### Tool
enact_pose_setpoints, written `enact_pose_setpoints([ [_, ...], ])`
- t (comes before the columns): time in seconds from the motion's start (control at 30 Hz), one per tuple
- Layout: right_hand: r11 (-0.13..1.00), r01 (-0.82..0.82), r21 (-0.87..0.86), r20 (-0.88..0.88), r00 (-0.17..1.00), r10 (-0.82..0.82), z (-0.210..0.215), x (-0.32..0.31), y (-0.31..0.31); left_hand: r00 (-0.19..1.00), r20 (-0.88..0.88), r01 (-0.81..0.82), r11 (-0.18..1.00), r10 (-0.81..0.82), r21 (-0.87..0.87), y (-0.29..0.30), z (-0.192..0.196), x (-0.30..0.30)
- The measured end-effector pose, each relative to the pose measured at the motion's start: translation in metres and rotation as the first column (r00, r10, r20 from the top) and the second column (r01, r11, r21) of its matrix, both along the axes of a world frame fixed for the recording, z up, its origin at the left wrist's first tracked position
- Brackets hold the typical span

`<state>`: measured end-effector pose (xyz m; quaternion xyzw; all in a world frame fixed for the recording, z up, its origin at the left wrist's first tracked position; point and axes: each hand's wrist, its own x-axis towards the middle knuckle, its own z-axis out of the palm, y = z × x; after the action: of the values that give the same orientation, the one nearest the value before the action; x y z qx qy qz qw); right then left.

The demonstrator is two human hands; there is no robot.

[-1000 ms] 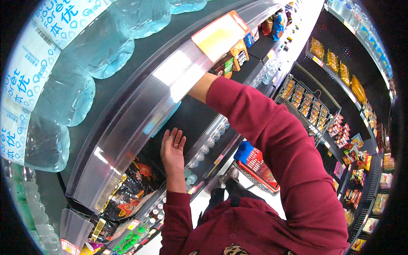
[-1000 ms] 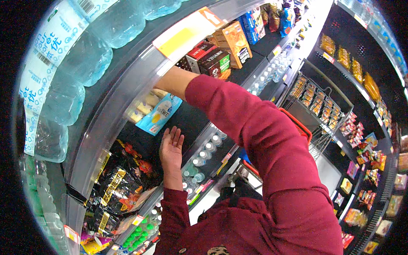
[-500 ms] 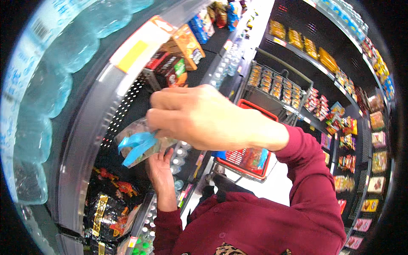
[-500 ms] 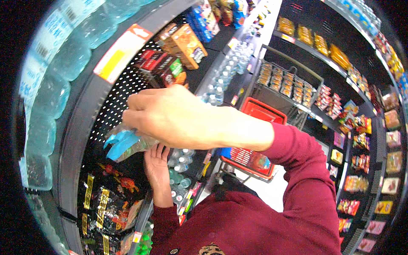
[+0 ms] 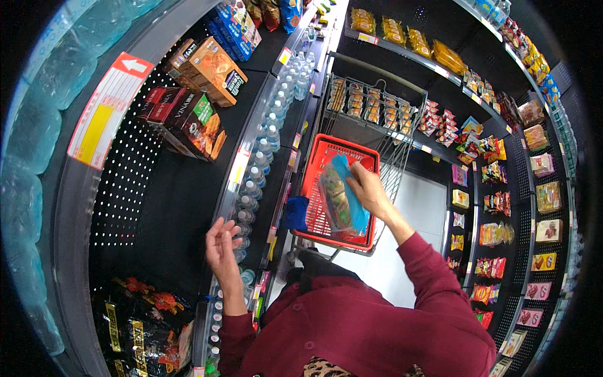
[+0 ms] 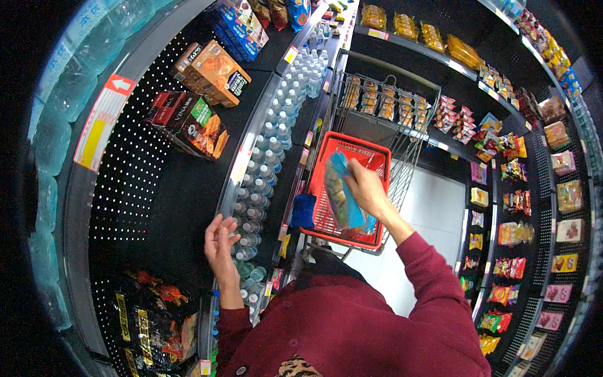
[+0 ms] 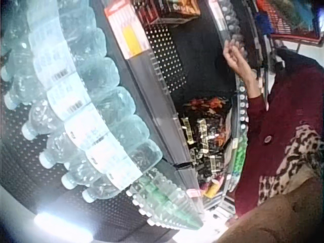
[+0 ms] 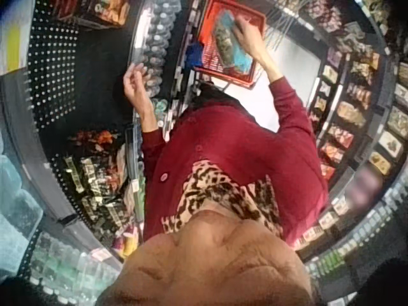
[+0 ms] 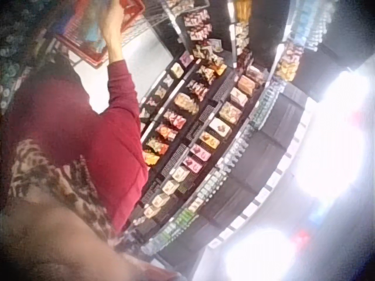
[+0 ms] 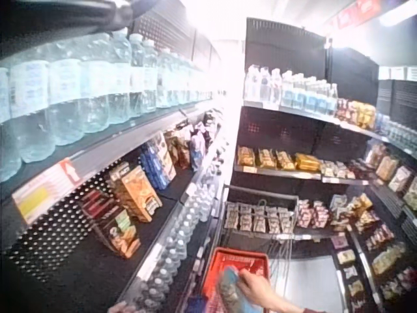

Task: The person wipes a refrigerated shelf with a blue cloth, then repeatedly picks up packaged food items from a red shopping basket and places them onto the shelf. The person handles multiple snack boxes and packages, arranging them in rows on the shelf.

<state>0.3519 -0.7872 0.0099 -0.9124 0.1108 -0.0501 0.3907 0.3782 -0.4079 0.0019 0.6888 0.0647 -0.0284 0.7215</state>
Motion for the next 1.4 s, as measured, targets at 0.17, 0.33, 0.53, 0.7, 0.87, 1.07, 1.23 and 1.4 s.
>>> enact_pose_setpoints([
  [0.17,0.958,0.275,0.083,-0.028,0.961,-0.274,-0.130,-0.035,-0.016,0.998,-0.020,-0.058,0.995,0.060,0.085,0.013,-0.010,-0.003],
  [0.33,0.913,0.402,0.075,0.028,0.914,-0.404,-0.236,-0.050,-0.025,0.993,-0.044,-0.100,0.988,0.106,0.117,0.012,-0.014,-0.007],
  [0.53,0.895,0.446,0.008,-0.198,0.878,-0.436,-0.314,-0.061,-0.032,0.991,0.008,-0.133,0.969,0.135,0.206,0.013,-0.016,-0.002],
  [0.7,0.886,0.433,-0.163,-0.456,0.764,-0.457,-0.305,-0.064,-0.047,0.990,0.055,-0.137,0.960,0.127,0.245,0.009,-0.020,0.011],
  [0.87,0.904,0.182,-0.386,-0.457,0.814,-0.359,-0.264,-0.046,-0.048,0.981,0.142,-0.171,0.935,0.132,0.311,0.004,-0.011,0.038],
  [1.07,0.938,-0.036,-0.344,0.055,0.997,0.059,-0.147,0.055,-0.015,0.939,0.332,-0.238,0.866,0.090,0.440,0.003,-0.008,0.084],
  [1.23,0.897,-0.313,-0.311,0.463,0.775,0.431,0.051,0.157,0.083,0.924,0.377,-0.271,0.587,-0.064,0.763,0.011,-0.015,0.125],
  [1.4,0.757,-0.412,-0.507,0.592,0.472,0.653,0.128,0.220,0.156,0.938,0.310,-0.230,0.390,-0.157,0.892,0.022,-0.033,0.150],
])
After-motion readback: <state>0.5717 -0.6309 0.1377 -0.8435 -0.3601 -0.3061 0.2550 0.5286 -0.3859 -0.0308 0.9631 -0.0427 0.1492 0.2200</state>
